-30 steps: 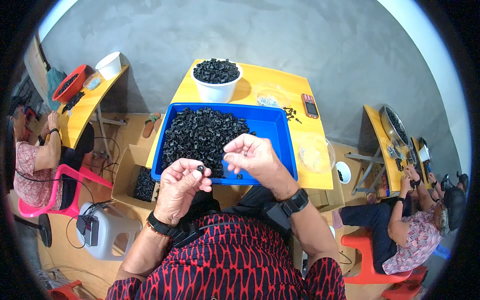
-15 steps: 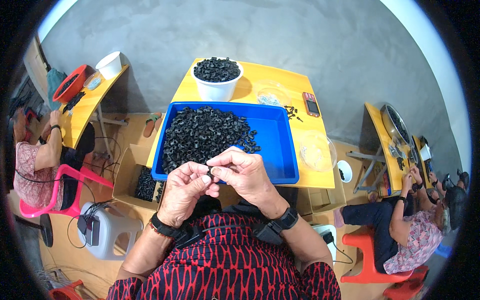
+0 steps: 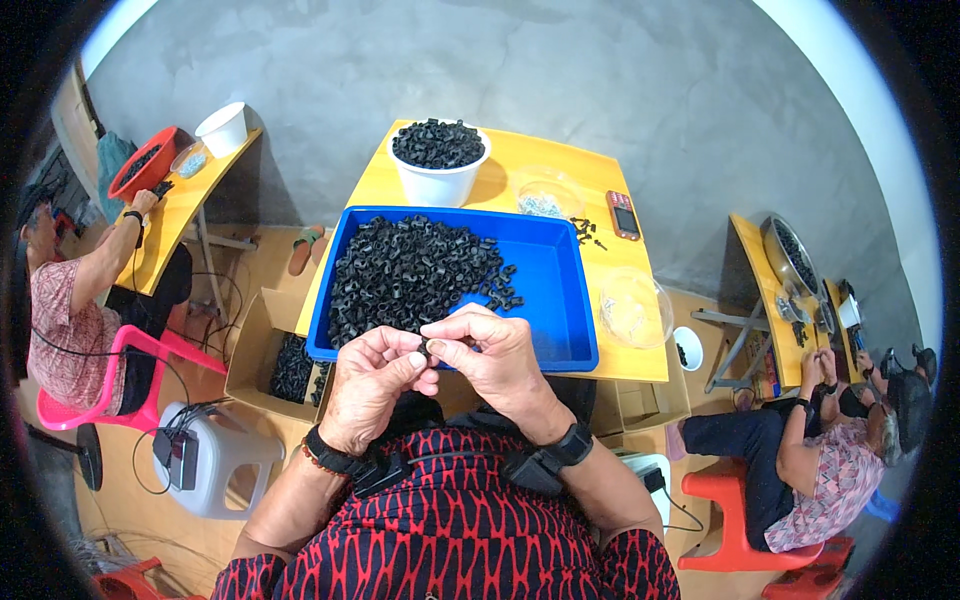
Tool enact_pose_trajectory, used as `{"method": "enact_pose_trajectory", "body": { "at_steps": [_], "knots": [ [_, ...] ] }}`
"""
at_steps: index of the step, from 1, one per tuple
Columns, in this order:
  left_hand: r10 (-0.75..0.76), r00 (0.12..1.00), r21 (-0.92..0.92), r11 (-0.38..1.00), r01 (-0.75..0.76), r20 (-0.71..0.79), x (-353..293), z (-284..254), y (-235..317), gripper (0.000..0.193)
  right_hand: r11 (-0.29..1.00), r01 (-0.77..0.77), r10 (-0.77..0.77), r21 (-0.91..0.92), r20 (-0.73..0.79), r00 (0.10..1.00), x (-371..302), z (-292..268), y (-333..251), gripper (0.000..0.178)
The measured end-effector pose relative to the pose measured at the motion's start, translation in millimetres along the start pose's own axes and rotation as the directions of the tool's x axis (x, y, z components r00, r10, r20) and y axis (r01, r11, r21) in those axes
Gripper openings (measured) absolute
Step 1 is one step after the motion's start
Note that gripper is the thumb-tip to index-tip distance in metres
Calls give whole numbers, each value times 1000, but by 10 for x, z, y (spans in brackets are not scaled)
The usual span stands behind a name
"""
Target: The recorder is sorting and inspecting small black plastic components at a workshop table.
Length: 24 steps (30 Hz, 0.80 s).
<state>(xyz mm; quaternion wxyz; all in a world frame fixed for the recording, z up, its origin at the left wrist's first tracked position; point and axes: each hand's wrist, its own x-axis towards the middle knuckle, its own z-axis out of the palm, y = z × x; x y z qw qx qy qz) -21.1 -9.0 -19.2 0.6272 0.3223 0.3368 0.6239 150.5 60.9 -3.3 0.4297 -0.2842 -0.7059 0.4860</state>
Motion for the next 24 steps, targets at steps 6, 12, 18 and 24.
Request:
{"method": "enact_pose_trajectory", "body": {
  "at_steps": [6,12,18,24],
  "knots": [
    [-15,1000,5,1000,15,8,0,-16,16,13,995,50,-53,-91,-33,998,-27,59,-41,16],
    [37,999,-21,999,-37,9,-3,-2,-20,14,995,67,-69,-70,-29,997,-32,60,-13,15],
    [44,999,-10,999,-44,29,9,-27,-49,14,996,52,-53,-67,-6,999,-29,57,-42,14],
    [18,1000,-20,1000,-18,-6,-4,-10,-13,14,988,60,-62,-140,-7,998,-28,52,-82,16]
  ]
}}
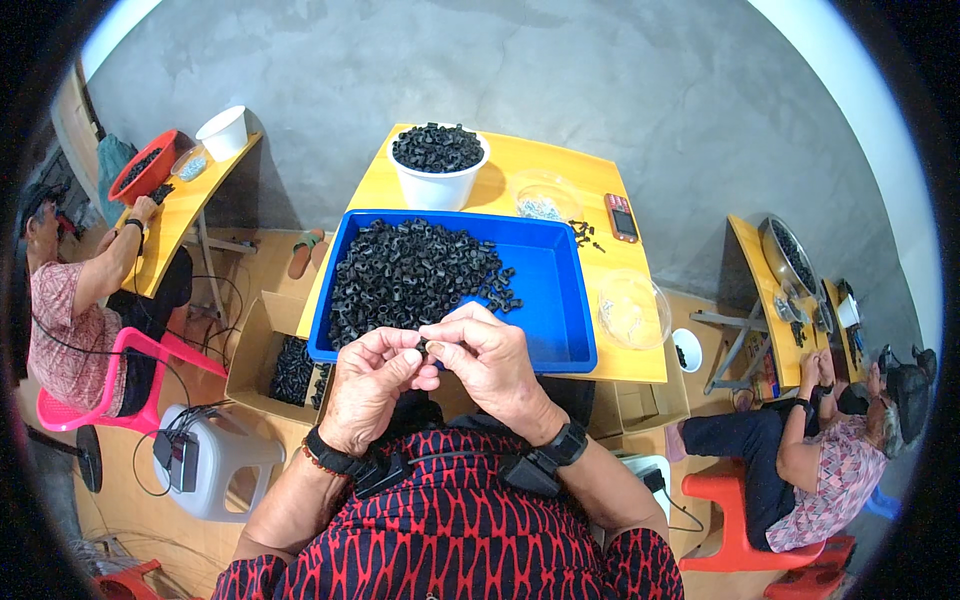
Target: The recorder is sorting and inspecting small black plastic components at a workshop table.
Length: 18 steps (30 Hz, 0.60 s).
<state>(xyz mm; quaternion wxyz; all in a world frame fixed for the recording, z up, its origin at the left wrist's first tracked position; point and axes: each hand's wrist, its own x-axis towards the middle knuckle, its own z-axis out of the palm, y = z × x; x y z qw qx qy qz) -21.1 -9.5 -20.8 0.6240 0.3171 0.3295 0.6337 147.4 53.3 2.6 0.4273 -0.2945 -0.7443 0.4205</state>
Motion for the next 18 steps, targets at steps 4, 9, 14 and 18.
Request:
{"method": "enact_pose_trajectory", "body": {
  "at_steps": [4,9,14,18],
  "knots": [
    [-14,1000,-19,1000,14,-12,1,-14,10,13,998,44,-44,-52,2,999,-2,18,-23,18],
    [-37,999,-72,997,38,18,6,-16,24,8,992,71,-69,-101,30,997,-2,13,-70,19],
    [-64,998,-105,992,65,19,11,-26,50,8,986,142,-135,-93,78,988,16,0,-70,24],
    [-58,998,-107,993,56,-16,5,-8,49,9,989,107,-94,-97,130,987,48,-31,-167,30]
  ]
}}
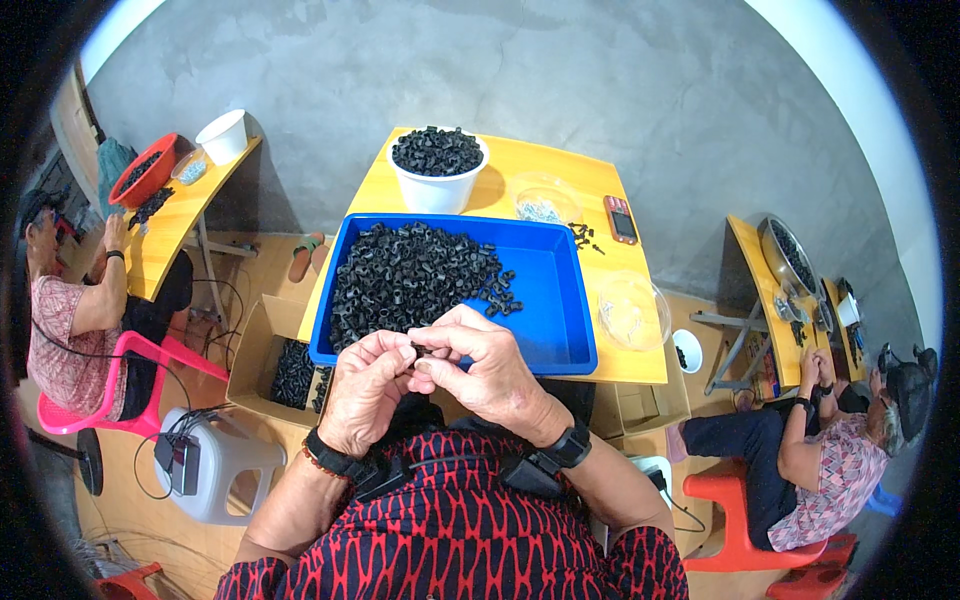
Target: The recorder is sorting and inspecting small black plastic components at a workshop table.
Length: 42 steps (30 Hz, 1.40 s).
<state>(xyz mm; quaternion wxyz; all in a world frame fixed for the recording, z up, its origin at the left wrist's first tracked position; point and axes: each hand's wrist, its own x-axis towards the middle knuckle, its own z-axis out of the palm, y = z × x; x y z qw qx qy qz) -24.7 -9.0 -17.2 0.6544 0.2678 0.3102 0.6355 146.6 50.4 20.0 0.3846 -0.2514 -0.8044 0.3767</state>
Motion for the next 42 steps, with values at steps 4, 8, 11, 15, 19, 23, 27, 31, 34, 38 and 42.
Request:
{"method": "enact_pose_trajectory", "body": {
  "at_steps": [4,8,11,15,19,23,27,31,34,38,42],
  "knots": [
    [11,1000,-9,1000,-11,-10,0,25,-1,9,999,39,-37,-38,51,998,29,-27,-52,42],
    [27,999,16,1000,-26,-19,-5,23,-16,9,954,108,-77,-280,120,990,90,-48,-166,45],
    [28,999,66,997,-26,-27,-5,-1,-48,10,891,127,-44,-436,196,980,106,-18,-189,41],
    [43,998,86,995,-39,-42,-17,27,-17,10,855,119,-39,-505,167,985,99,35,-188,33],
    [51,998,65,997,-49,-23,-11,9,-13,11,868,139,-84,-477,136,987,85,36,-147,33],
    [27,1000,106,994,-25,-11,-11,-39,-20,10,855,175,-122,-489,138,983,85,33,-138,34],
    [123,992,183,976,-118,-16,-13,-37,-46,9,820,231,-174,-523,157,972,79,41,-113,38],
    [224,974,300,932,-202,-38,-41,15,-18,10,773,303,-244,-558,180,953,102,67,-92,39],
    [264,963,348,909,-227,-59,-56,41,-16,9,768,350,-246,-537,258,934,132,41,-90,38],
    [323,943,447,856,-258,-74,-58,60,-6,6,768,339,-208,-544,288,935,145,71,-113,37],
    [296,953,456,858,-236,-62,-33,-7,14,4,817,334,-251,-471,232,940,174,36,-36,40]
  ]
}}
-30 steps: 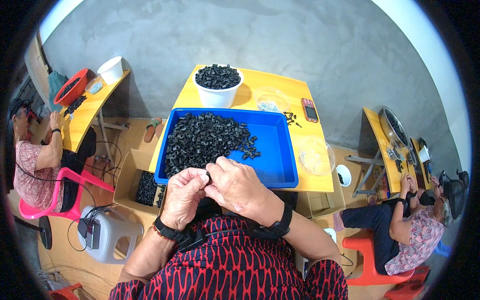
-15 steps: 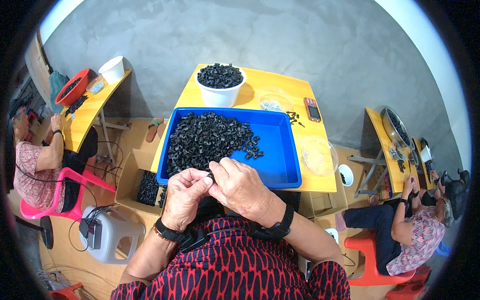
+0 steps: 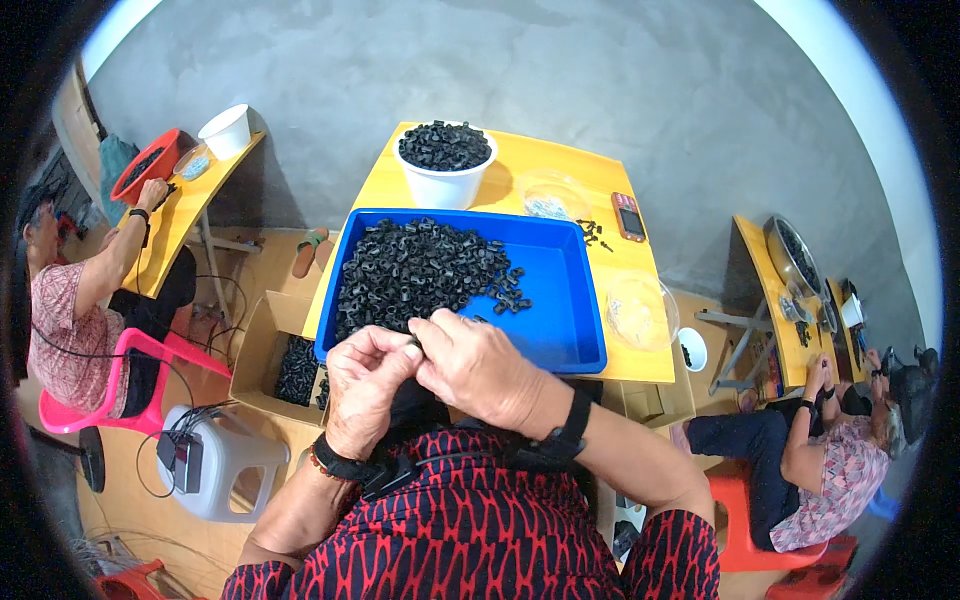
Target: The recorder is sorting and inspecting small black plastic components at a workshop table.
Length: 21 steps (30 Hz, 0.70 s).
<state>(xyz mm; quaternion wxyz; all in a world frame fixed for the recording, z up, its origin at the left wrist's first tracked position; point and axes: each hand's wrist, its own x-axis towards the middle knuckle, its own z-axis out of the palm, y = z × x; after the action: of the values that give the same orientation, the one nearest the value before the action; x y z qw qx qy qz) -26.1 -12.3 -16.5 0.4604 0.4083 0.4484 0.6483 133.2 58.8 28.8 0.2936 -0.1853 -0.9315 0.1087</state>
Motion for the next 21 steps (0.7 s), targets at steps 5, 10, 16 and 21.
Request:
{"method": "enact_pose_trajectory", "body": {
  "at_steps": [5,10,16,21],
  "knots": [
    [180,813,-142,942,-305,-554,240,-317,117,7,939,-322,322,121,16,947,19,-344,460,29],
    [26,615,-202,933,-298,-788,370,-905,-78,28,880,-474,457,29,218,863,-122,-250,876,20],
    [-80,448,-194,957,-217,-891,443,-1190,-274,77,942,-319,332,-105,432,838,-96,-23,925,23],
    [-76,439,-159,975,-157,-895,461,-1290,-321,74,945,-326,305,-15,397,866,-172,-31,992,16]
  ]
}}
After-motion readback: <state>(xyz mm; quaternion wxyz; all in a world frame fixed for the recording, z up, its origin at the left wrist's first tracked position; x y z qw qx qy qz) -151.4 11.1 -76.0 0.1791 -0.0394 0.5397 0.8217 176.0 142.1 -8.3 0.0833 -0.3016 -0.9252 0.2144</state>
